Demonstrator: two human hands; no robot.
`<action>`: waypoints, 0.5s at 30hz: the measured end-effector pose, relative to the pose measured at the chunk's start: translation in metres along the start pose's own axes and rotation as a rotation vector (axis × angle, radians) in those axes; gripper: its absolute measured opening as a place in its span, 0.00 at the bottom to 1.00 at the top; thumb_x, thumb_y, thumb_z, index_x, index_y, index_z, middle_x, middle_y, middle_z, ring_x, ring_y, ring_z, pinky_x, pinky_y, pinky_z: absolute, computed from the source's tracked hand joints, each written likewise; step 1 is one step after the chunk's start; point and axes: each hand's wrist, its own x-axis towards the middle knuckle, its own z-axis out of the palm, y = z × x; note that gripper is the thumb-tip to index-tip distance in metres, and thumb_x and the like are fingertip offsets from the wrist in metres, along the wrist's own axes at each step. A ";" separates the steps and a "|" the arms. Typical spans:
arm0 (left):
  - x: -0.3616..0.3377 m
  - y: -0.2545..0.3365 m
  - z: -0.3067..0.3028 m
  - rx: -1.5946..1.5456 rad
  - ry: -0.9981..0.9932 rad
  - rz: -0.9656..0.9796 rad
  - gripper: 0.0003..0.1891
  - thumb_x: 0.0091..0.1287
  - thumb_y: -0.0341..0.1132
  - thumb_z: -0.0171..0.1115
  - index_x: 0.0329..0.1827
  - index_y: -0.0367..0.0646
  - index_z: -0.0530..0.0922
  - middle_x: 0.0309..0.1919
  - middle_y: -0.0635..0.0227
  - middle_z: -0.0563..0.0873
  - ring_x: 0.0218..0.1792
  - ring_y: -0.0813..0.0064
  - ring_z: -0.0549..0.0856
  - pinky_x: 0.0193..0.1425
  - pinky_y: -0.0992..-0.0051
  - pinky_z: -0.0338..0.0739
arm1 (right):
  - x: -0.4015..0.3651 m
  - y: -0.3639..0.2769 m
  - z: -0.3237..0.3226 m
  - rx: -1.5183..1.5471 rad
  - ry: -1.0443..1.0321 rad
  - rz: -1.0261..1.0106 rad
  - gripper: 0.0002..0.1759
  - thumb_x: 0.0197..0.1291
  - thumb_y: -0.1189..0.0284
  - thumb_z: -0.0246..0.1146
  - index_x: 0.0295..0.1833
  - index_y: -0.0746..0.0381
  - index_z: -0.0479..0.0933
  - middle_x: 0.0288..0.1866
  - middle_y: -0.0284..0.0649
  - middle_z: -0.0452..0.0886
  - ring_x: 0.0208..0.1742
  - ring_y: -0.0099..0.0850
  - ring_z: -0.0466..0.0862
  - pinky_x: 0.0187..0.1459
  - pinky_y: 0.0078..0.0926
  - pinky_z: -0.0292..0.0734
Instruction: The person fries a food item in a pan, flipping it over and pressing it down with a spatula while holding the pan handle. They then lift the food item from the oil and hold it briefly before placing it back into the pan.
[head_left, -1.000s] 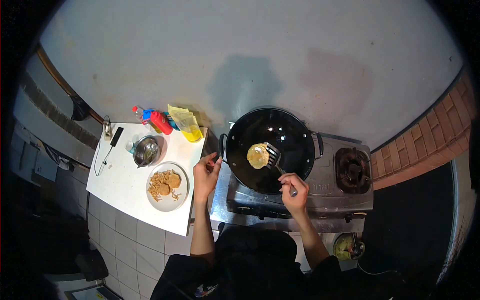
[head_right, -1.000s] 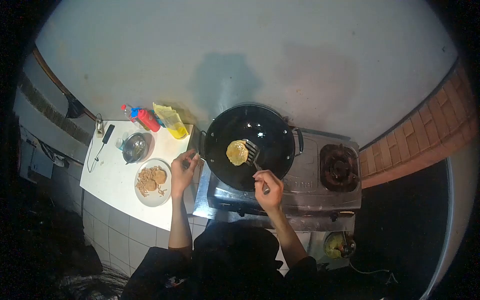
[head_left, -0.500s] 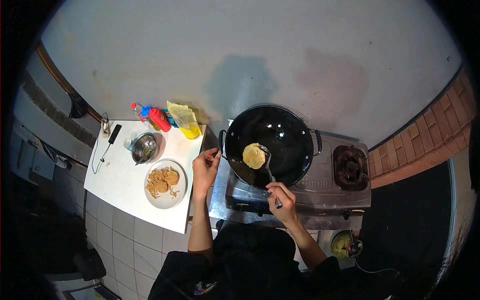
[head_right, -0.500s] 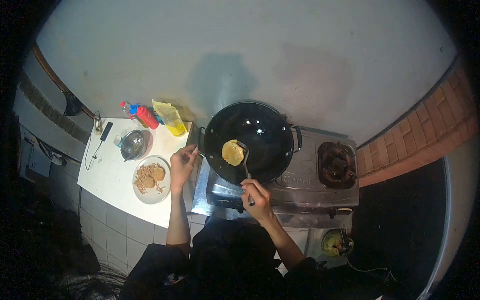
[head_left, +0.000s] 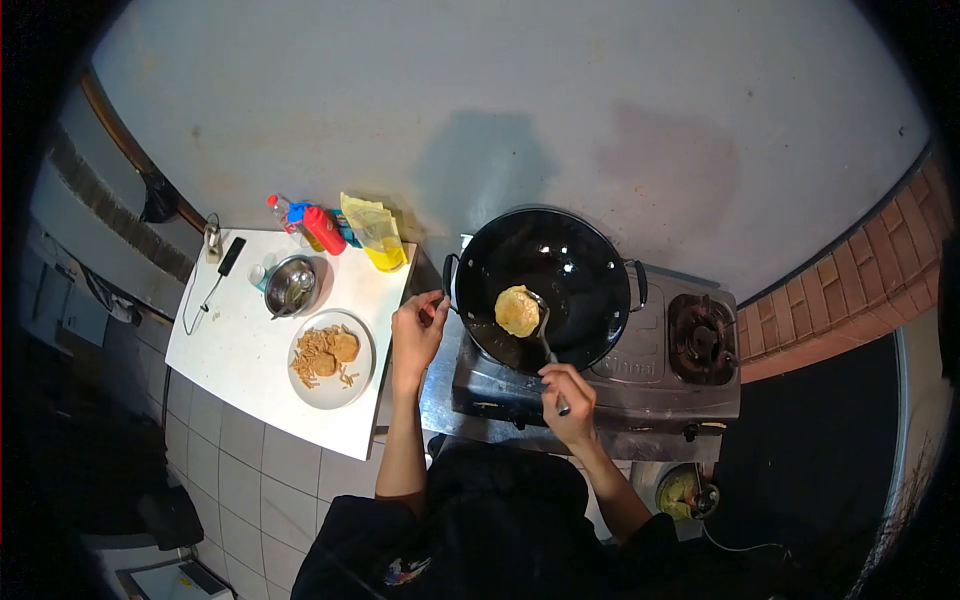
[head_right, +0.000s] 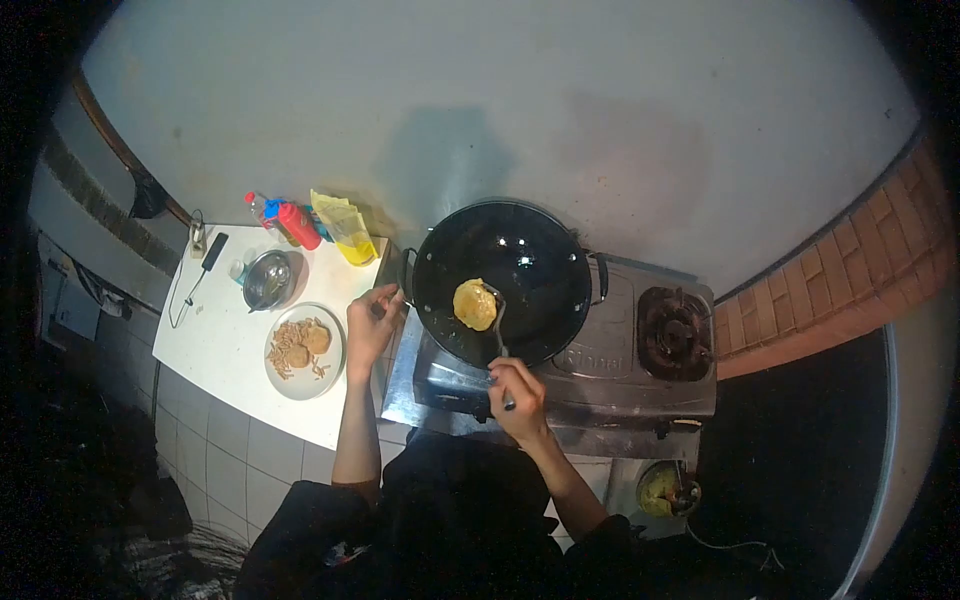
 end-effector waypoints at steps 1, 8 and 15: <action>0.000 -0.001 0.001 -0.008 -0.003 -0.022 0.12 0.61 0.33 0.68 0.43 0.33 0.84 0.18 0.65 0.78 0.19 0.80 0.74 0.26 0.77 0.69 | 0.003 0.001 0.000 0.013 0.073 0.005 0.08 0.45 0.89 0.57 0.34 0.71 0.74 0.37 0.46 0.81 0.31 0.36 0.82 0.34 0.26 0.77; -0.002 0.004 0.002 0.031 -0.017 -0.058 0.14 0.59 0.34 0.68 0.44 0.34 0.83 0.21 0.61 0.80 0.20 0.72 0.78 0.28 0.74 0.72 | 0.018 0.001 -0.003 0.005 0.099 0.033 0.08 0.46 0.89 0.54 0.34 0.72 0.74 0.35 0.47 0.80 0.30 0.35 0.81 0.31 0.24 0.75; -0.009 0.011 0.002 0.082 -0.034 -0.049 0.17 0.58 0.34 0.68 0.49 0.33 0.82 0.21 0.61 0.78 0.19 0.70 0.77 0.27 0.71 0.72 | 0.023 -0.001 0.000 -0.028 0.099 -0.025 0.06 0.46 0.88 0.56 0.33 0.72 0.74 0.35 0.48 0.80 0.29 0.36 0.81 0.31 0.26 0.76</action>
